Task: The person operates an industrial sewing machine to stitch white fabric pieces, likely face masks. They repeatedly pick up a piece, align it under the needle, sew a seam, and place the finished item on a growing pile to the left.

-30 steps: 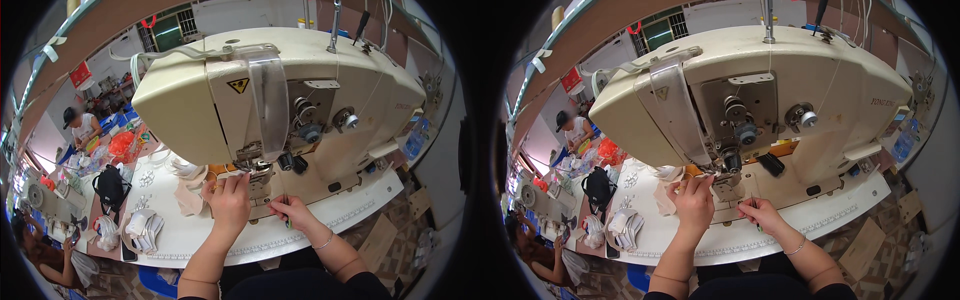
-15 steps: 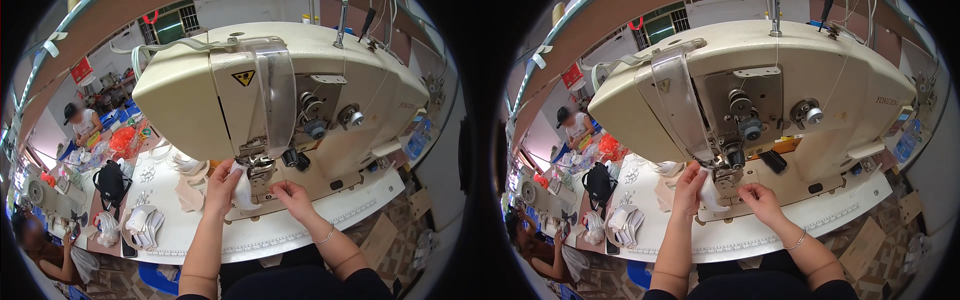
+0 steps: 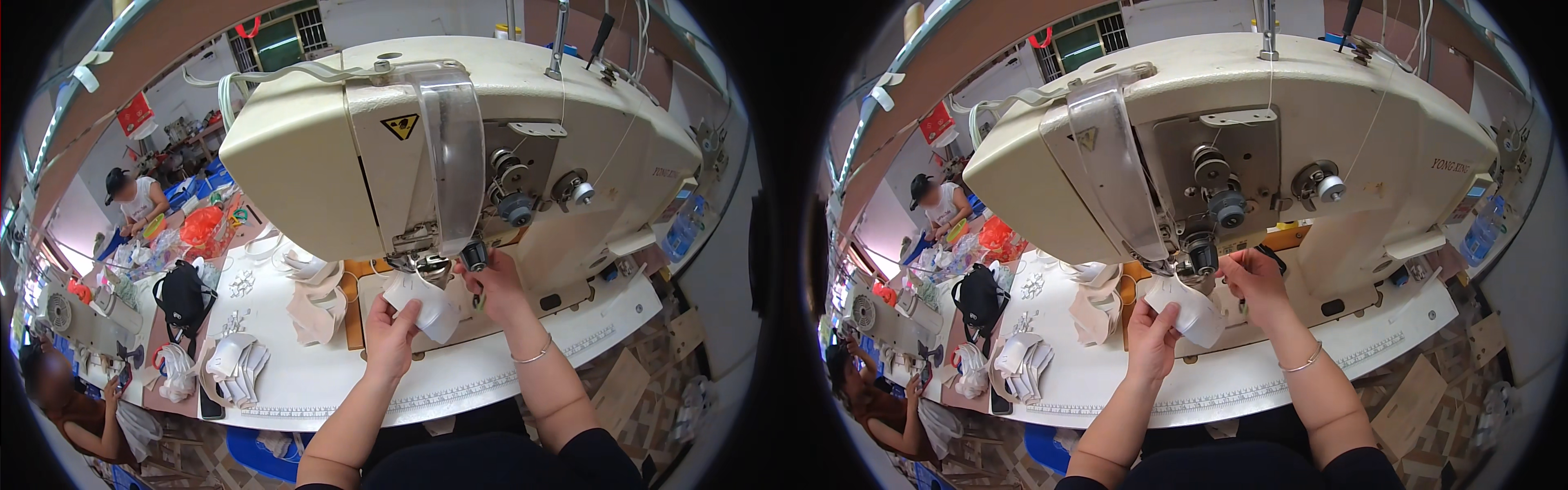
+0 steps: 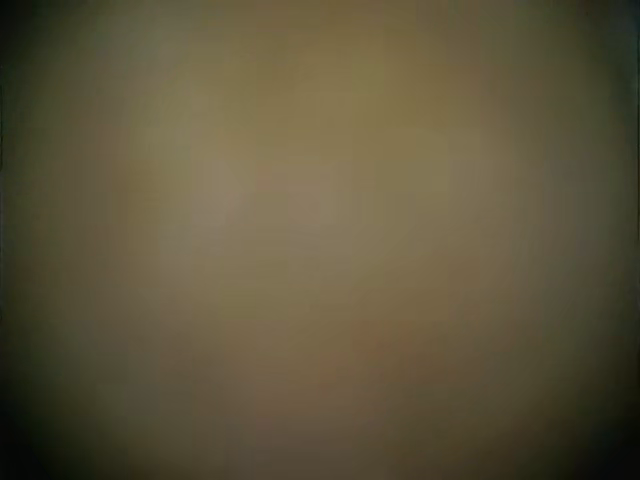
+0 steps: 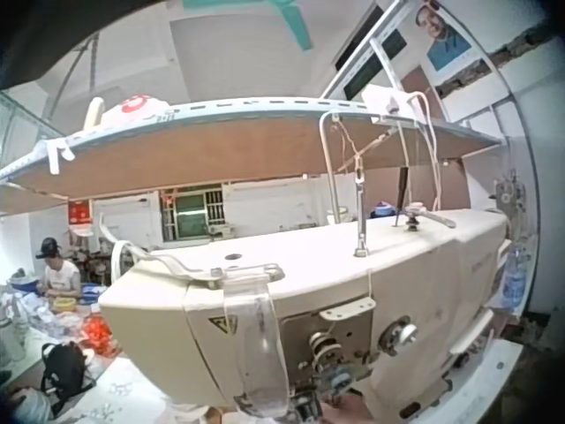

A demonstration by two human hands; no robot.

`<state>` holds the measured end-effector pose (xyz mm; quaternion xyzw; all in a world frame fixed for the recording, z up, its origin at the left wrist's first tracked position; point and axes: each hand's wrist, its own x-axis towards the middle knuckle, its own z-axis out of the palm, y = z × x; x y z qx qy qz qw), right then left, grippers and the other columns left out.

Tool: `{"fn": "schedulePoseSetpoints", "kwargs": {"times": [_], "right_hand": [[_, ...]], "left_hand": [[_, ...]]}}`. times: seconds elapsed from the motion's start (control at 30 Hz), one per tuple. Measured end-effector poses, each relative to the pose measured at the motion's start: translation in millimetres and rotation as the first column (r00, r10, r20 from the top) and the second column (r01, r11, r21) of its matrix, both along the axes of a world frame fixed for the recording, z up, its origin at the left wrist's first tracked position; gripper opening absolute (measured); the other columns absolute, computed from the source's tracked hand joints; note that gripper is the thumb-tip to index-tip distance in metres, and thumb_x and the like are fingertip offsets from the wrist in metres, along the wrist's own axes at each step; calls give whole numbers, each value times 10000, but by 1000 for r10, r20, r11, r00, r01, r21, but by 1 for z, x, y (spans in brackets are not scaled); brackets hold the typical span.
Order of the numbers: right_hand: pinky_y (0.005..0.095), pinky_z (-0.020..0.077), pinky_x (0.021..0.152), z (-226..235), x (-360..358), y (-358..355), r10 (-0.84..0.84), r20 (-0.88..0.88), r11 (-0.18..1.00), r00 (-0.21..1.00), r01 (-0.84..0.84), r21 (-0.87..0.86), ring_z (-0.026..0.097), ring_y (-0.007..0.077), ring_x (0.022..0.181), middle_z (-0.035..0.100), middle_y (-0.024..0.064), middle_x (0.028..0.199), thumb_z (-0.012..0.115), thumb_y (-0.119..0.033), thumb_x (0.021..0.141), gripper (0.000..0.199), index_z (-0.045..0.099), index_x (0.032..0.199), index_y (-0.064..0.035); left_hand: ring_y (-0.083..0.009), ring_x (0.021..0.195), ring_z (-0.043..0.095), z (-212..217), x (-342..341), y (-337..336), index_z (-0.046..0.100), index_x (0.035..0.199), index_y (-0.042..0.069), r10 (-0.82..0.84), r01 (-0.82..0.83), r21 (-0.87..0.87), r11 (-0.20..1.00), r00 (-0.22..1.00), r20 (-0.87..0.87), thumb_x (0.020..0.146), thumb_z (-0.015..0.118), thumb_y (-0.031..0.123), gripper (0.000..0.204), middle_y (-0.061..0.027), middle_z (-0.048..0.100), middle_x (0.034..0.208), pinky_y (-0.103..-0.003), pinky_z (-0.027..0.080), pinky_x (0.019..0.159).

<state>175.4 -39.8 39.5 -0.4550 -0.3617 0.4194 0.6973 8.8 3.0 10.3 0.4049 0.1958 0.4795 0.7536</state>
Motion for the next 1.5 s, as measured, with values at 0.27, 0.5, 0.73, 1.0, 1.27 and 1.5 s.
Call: {"fn": "schedulePoseSetpoints", "kwargs": {"times": [0.27,0.5,0.73,1.0,1.27,1.5], "right_hand": [[185,398,553,-26,-10,-2,-250,386,968,888,219,123,514,47,625,580,8,686,614,-179,806,160,556,786,-31],[191,383,504,-4,-1,8,-230,246,972,942,235,7,474,51,577,577,30,711,553,-110,814,85,499,813,-45],[185,380,515,-6,-3,-7,211,366,969,906,-144,-202,466,43,581,559,-14,671,599,-163,796,138,590,772,-27],[201,366,515,-5,3,1,37,292,994,956,-4,-113,460,51,576,579,24,697,626,-220,785,225,592,829,-2],[219,341,477,-16,1,-1,20,285,994,958,-51,99,443,69,524,611,76,726,594,-220,813,234,577,865,7],[202,308,462,-4,2,12,-59,-100,976,993,78,202,405,58,510,505,11,638,556,-120,804,94,533,808,-29]], "left_hand": [[-164,953,549,-2,-1,-8,437,1129,47,-43,53,-104,993,994,99,820,535,37,324,-65,543,1042,-323,465,842],[-154,947,550,-4,2,-5,440,1115,45,-33,42,-100,994,995,94,821,533,33,309,-66,546,1035,-318,471,828],[-161,909,563,-1,3,-5,373,1127,27,44,-45,26,999,998,42,771,600,35,423,-80,561,1013,-293,483,762],[-165,919,564,7,-5,5,324,1179,2,-4,4,7,1000,999,-33,740,607,-7,523,-101,574,1011,-277,448,812],[-160,961,543,-2,5,-5,320,1200,1,49,-49,0,999,996,73,772,591,-2,506,-110,570,1033,-277,423,848],[-156,961,544,0,-3,2,340,1189,38,-48,50,-37,998,998,45,769,606,22,497,-80,566,1031,-299,423,867]]}}
